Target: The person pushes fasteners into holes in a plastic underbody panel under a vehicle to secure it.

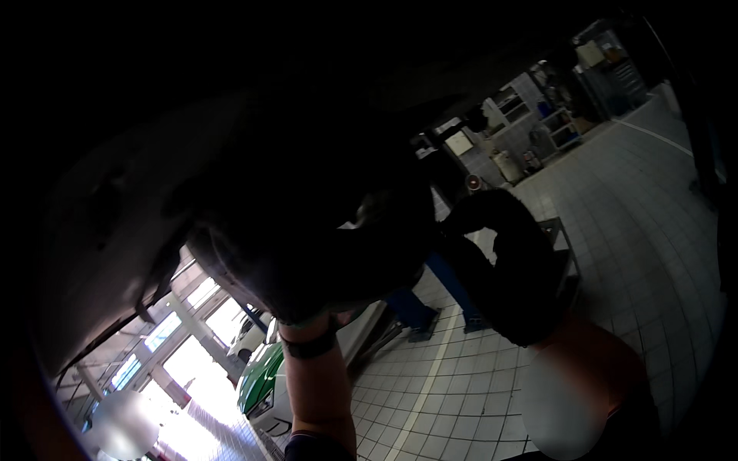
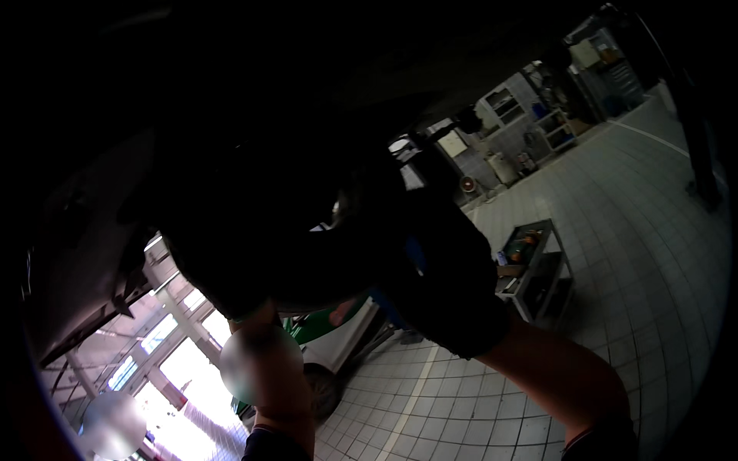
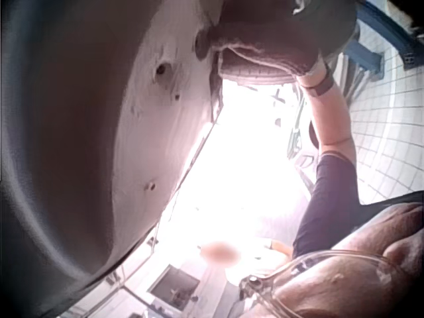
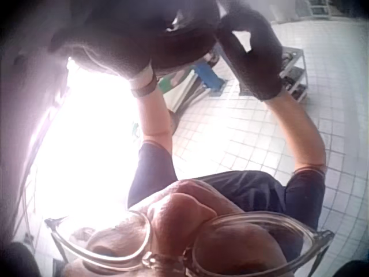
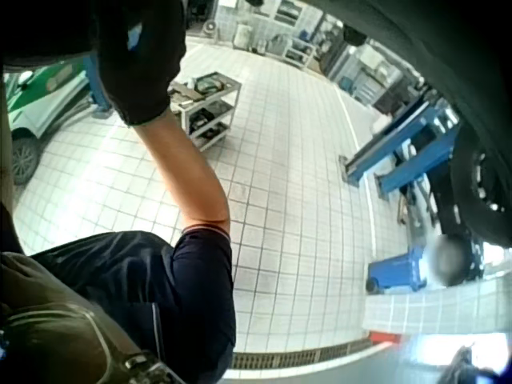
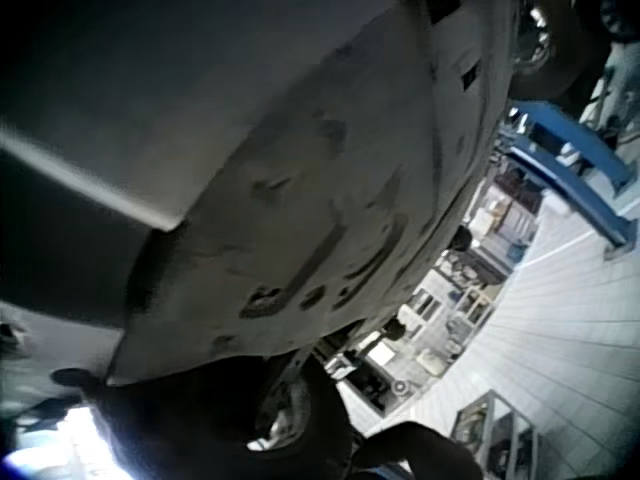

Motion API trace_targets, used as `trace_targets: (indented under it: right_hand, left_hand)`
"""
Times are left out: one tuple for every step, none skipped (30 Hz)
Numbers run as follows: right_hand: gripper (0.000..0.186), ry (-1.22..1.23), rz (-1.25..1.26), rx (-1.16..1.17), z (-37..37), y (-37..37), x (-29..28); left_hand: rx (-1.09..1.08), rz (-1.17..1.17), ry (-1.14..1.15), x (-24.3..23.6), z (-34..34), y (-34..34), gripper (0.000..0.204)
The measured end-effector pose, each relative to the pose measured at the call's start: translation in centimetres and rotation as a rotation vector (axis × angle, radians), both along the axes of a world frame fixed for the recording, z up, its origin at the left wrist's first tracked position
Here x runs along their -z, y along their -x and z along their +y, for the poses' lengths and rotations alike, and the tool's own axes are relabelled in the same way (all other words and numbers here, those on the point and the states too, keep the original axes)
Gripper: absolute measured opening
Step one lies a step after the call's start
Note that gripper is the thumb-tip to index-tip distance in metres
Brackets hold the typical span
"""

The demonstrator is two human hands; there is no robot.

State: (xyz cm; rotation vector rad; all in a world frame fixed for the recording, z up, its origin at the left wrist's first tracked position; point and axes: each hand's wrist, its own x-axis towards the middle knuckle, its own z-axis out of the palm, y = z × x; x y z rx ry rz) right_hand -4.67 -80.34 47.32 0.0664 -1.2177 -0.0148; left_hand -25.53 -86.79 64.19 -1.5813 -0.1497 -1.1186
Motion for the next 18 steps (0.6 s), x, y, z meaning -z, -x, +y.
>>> trace_targets:
  right_hand:
    - [0.029,0.068,0.035,-0.009,0.0,-0.6,0.8]
    - [0.026,0.124,0.031,0.019,0.6,-1.4,1.9]
    - [0.024,0.178,0.029,0.041,1.9,-2.2,3.5]
    - [0.022,0.223,0.024,0.052,2.6,-3.0,4.5]
    - [0.017,0.286,0.015,0.035,2.4,-4.0,5.2]
    - [0.016,0.313,0.022,0.067,2.7,-5.2,5.9]
    - [0.015,0.337,0.024,0.091,3.1,-6.1,6.4]
    - [0.014,0.362,0.027,0.111,3.2,-6.8,6.8]
    - [0.013,0.373,0.022,0.114,3.1,-7.9,6.6]
    - [0.013,0.395,0.032,0.108,3.1,-8.7,6.7]
    - [0.013,0.417,0.043,0.098,3.1,-9.3,6.9]
    - [0.013,0.431,0.051,0.088,3.1,-9.9,6.9]
    - [0.013,0.442,0.052,0.120,3.0,-10.6,6.9]
    - [0.013,0.452,0.065,0.099,3.3,-10.8,7.0]
    - [0.012,0.464,0.071,0.077,3.6,-10.9,7.2]
    - [0.012,0.459,0.070,0.049,3.7,-10.7,6.9]
    - [0.013,0.496,0.028,0.067,3.4,-10.5,6.7]
    - [0.012,0.474,0.033,0.034,3.4,-10.1,6.7]
  left_hand:
    - [0.091,-0.022,0.092,0.5,1.0,-0.7,0.053]
    - [0.208,-0.045,0.177,1.1,2.1,-1.6,0.054]
    - [0.364,-0.068,0.294,1.7,3.6,-2.7,0.054]
    - [0.446,-0.064,0.456,1.9,4.6,-3.4,0.055]
    - [0.533,-0.076,0.618,2.2,5.2,-4.1,0.056]
    - [0.631,-0.095,0.774,2.4,6.3,-5.1,0.057]
    - [0.488,-0.132,0.713,1.8,8.5,-5.2,0.056]
    - [0.342,-0.168,0.651,1.4,9.8,-5.3,0.055]
    - [0.068,-0.168,0.395,1.1,10.1,-5.9,0.057]
    - [-0.205,-0.164,0.136,0.7,10.2,-6.4,0.060]
    - [-0.479,-0.155,-0.125,0.6,10.2,-6.9,0.062]
    - [-0.275,-0.184,0.020,0.6,10.1,-7.7,0.056]
    - [-0.075,-0.209,0.162,0.8,10.0,-8.6,0.050]
    - [0.055,-0.215,0.298,1.1,10.2,-8.8,0.047]
    - [0.192,-0.230,0.425,1.5,10.5,-9.0,0.044]
    - [0.260,-0.234,0.529,1.6,10.6,-8.3,0.043]
    - [0.158,-0.228,0.473,1.7,10.3,-7.5,0.043]
    - [0.074,-0.219,0.415,1.7,9.7,-7.5,0.042]
